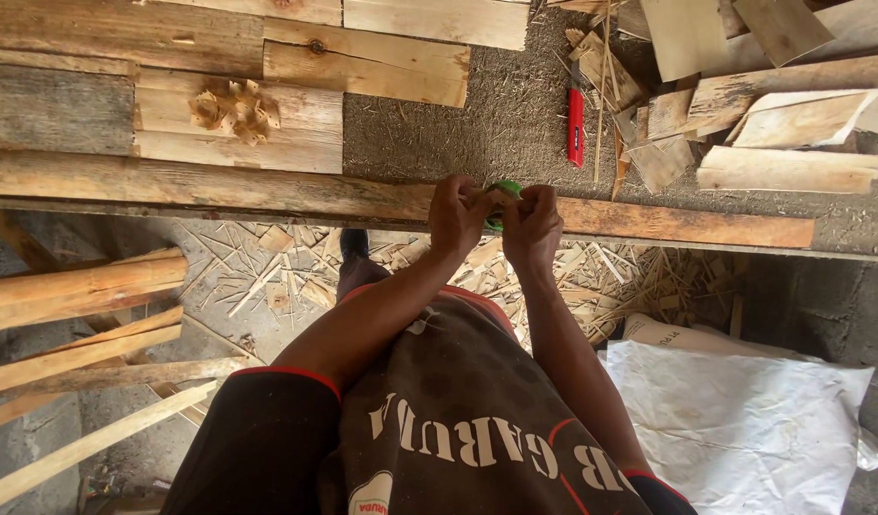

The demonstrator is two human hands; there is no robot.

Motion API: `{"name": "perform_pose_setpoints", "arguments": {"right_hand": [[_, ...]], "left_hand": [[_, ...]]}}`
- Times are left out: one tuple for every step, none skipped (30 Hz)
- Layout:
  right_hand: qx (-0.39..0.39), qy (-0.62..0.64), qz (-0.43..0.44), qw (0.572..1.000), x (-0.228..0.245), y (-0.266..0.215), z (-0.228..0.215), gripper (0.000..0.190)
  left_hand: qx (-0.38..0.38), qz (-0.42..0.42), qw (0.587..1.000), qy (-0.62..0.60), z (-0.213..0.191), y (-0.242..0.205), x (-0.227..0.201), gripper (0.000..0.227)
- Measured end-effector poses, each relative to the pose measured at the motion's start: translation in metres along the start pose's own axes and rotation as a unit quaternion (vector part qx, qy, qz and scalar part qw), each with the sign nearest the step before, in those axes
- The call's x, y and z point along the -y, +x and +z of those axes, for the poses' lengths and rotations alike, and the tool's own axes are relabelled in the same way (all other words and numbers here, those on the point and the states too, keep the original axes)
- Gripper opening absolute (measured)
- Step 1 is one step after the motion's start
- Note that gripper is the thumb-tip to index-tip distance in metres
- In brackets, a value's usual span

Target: Applying thin wooden panels or slats to a larger surface and trimming the edges with a utility knife.

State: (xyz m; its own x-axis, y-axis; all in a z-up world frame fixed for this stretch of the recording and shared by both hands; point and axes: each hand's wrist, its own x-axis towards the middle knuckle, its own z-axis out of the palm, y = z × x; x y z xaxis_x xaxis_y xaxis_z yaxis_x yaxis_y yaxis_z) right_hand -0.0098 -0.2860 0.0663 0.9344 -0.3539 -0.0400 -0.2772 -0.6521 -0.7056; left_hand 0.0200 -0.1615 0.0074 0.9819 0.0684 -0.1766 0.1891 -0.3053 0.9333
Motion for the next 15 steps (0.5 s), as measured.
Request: {"name": "perform_pose_setpoints", "arguments": {"right_hand": [[0.000,-0.006,-0.010,1.000,0.003,0.000,-0.001,0.024],[0.002,-0.007,-0.012,1.000,0.000,0.002,-0.001,0.024],[0.016,-0.005,-0.001,1.000,-0.003,0.003,0.000,0.022],[0.029,-0.004,0.011,1.000,-0.005,0.005,0.001,0.022],[0.030,-0.005,0.009,0.999,-0.009,0.007,0.002,0.022],[0.032,-0.009,-0.003,0.999,-0.014,0.007,0.003,0.021],[0.034,-0.012,-0.015,0.999,-0.018,0.008,0.003,0.021],[0.036,-0.013,-0.016,0.999,-0.019,0.008,0.002,0.021],[0.035,-0.017,-0.032,0.999,-0.020,0.008,0.001,0.022],[0.033,-0.020,-0.048,0.998,-0.020,0.009,0.001,0.023],[0.033,-0.020,-0.049,0.998,-0.027,0.009,0.001,0.023],[0.034,-0.022,-0.030,0.999,-0.034,0.008,-0.001,0.022],[0.034,-0.025,-0.010,0.999,-0.042,0.008,-0.002,0.022],[0.035,-0.025,-0.010,0.999,-0.033,0.006,-0.010,0.022],[0.032,-0.011,-0.013,0.999,-0.025,0.004,-0.019,0.026]], "left_hand": [[-0.025,0.015,1.000,0.005,0.000,-0.001,-0.003,0.054],[-0.027,0.014,1.000,0.003,0.005,0.000,0.002,0.054],[-0.017,-0.015,1.000,-0.001,0.010,0.000,0.007,0.063],[-0.007,-0.043,0.999,-0.006,0.015,0.001,0.012,0.072],[-0.009,-0.043,0.999,-0.008,0.018,0.003,0.014,0.072],[-0.014,-0.055,0.998,-0.027,0.022,0.002,0.017,0.071],[-0.018,-0.067,0.997,-0.046,0.026,0.002,0.020,0.070],[-0.020,-0.068,0.996,-0.046,0.026,0.002,0.020,0.070],[-0.021,-0.080,0.994,-0.065,0.027,0.003,0.019,0.069],[-0.022,-0.091,0.992,-0.084,0.026,0.004,0.018,0.069],[-0.024,-0.091,0.992,-0.084,0.026,0.005,0.016,0.069],[-0.025,-0.102,0.991,-0.086,0.027,0.005,0.015,0.067],[-0.027,-0.113,0.989,-0.088,0.028,0.004,0.013,0.066],[-0.027,-0.114,0.989,-0.088,0.028,0.004,0.013,0.066],[-0.033,-0.111,0.989,-0.088,0.028,0.003,0.012,0.064]]}}
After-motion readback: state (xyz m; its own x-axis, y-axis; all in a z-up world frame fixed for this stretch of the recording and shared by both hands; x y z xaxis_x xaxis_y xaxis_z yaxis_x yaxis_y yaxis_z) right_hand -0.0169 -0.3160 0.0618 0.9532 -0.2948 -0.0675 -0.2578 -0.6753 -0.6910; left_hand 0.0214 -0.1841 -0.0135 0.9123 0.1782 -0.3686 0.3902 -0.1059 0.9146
